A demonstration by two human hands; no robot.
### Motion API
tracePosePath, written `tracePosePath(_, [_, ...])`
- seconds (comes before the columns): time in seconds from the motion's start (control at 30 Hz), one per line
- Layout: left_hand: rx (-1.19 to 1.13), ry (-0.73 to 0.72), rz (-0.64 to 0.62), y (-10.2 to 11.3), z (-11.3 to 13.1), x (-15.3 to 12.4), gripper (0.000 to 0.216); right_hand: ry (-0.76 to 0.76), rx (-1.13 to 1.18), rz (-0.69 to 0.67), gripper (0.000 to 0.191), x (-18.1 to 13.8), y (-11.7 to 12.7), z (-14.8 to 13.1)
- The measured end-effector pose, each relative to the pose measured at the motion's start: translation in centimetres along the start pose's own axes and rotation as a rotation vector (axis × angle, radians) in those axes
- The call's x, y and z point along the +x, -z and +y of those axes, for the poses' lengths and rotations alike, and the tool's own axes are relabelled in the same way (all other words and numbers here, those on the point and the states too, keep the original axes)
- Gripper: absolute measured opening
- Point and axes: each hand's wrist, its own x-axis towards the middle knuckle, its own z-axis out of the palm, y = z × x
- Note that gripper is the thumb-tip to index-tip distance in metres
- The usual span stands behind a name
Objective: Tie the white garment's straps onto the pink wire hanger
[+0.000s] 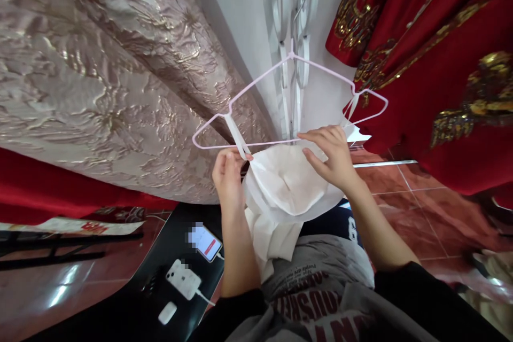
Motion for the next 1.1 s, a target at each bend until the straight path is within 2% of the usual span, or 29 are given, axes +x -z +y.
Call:
tracePosePath(0.1, [0.23,0.002,-0.094,0.6,2.2,-1.2,0.034,-0.003,-0.01,-0.034,0.032,0.2,0.3,0.0])
tracePosePath(0.2, [0.373,-0.011,-0.182,0.4,5.8,-1.7,0.025,-0.021,0.017,-0.066,0.034,0.2,0.5,-0.1])
tracePosePath(0.3, [0.184,-0.019,-0.274,-0.6,8.8,-0.5,0.03,-0.024,0.069,-0.076,0.035,0.0,0.4,-0.6])
tracePosePath(0.37, [-0.015,-0.045,-0.275,-1.1,9.6,1.1,0.04,-0.02,0.074,-0.072,0.039,-0.3,0.1,-1.0])
tracePosePath(0.47, [-0.187,-0.177,-0.108,-0.7,8.8,3.3,0.028,0.009,0.033,-0.057,0.045,-0.6,-0.3,-1.2])
tracePosePath(0.57, [-0.177,-0.287,0.088,0.9,6.5,3.9,0.027,0.028,0.011,-0.048,0.046,-0.8,-0.3,-1.0])
tracePosePath(0.67, [-0.101,-0.226,0.186,1.9,4.3,2.7,0.03,0.028,0.029,-0.059,0.047,-0.9,-0.4,-1.0])
tracePosePath(0.77, [-0.043,-0.067,0.112,0.9,3.1,0.8,0.031,0.049,0.044,-0.049,0.049,-0.8,-0.8,-1.5])
tracePosePath(0.9, [-0.063,-0.005,0.009,-1.5,2.6,-0.7,0.04,0.035,0.109,-0.035,0.047,-0.7,-1.0,-2.8])
tracePosePath(0.97, [-0.093,-0.016,0.007,-2.2,2.6,-1.0,0.035,-0.021,0.166,0.103,0.041,-1.1,-0.7,-3.0])
tracePosePath(1.03, [-0.107,-0.03,-0.003,-2.5,2.5,-1.1,0.033,-0.139,0.202,0.342,0.037,-1.6,-0.2,-2.5])
tracePosePath(1.07, [-0.106,-0.036,-0.01,-2.6,2.5,-1.1,0.033,-0.205,0.221,0.421,0.039,-1.8,0.2,-2.0])
tracePosePath(1.1, [-0.104,-0.042,-0.013,-2.7,2.5,-1.1,0.034,-0.26,0.244,0.441,0.043,-1.9,0.6,-1.3])
